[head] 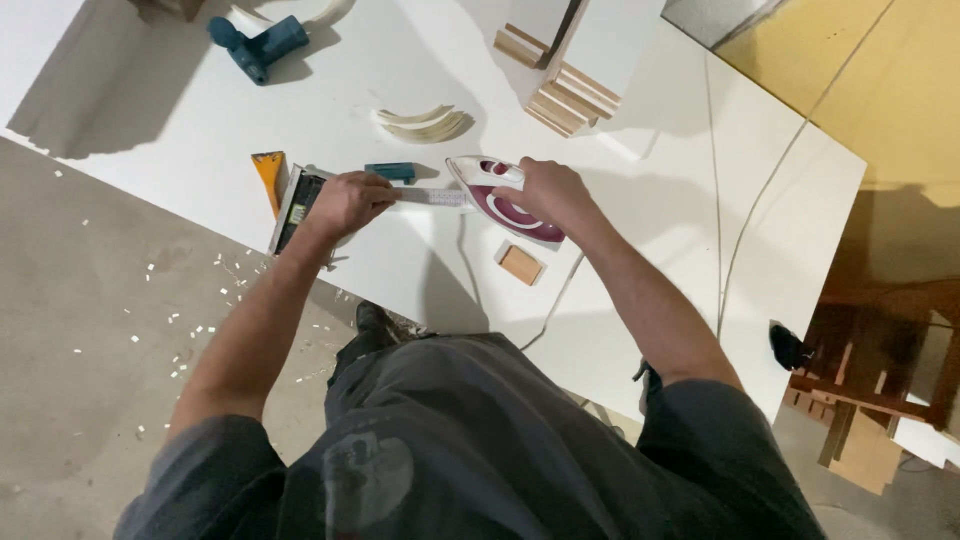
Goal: The person applies white edge banding to the edges of rectangular wooden boards. They use a ruler to measure and align the banding, an iron to heat and adhere it to the wood, and a utility knife to trim the excess material. The person also uses a clamp to secure the board during the process.
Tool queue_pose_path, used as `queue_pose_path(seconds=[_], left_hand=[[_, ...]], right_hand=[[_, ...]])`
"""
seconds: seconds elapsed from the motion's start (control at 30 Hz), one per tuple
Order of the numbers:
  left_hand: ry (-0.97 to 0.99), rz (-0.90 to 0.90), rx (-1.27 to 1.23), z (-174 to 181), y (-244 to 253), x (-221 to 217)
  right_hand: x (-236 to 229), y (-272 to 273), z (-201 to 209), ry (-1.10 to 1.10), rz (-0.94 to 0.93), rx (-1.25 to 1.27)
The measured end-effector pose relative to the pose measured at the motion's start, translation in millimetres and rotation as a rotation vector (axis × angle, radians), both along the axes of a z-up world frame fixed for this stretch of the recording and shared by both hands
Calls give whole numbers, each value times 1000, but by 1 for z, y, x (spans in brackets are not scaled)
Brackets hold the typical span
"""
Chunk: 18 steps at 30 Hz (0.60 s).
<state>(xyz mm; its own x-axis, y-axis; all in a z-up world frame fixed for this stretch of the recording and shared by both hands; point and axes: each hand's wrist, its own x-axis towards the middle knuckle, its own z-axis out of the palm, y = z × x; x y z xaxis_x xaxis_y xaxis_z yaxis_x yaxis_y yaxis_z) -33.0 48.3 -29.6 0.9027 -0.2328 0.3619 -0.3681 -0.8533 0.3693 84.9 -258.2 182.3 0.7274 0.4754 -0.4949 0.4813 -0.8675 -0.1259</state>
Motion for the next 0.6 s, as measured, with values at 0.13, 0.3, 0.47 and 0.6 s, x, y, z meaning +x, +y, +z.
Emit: queue_pose_path(seconds=[0.13, 0.3, 0.47, 0.6], left_hand=[[7, -14, -56, 7, -2, -2], [1, 2, -19, -8, 1, 2], [-28, 21, -11, 0, 1, -1], [-31, -6, -40, 4, 1, -2]], right_hand=[[-5, 26, -6, 17, 28, 19], [-9, 54, -20, 1, 49, 56], [-15, 76, -26, 3, 92, 95], [-17, 76, -23, 10, 92, 83]])
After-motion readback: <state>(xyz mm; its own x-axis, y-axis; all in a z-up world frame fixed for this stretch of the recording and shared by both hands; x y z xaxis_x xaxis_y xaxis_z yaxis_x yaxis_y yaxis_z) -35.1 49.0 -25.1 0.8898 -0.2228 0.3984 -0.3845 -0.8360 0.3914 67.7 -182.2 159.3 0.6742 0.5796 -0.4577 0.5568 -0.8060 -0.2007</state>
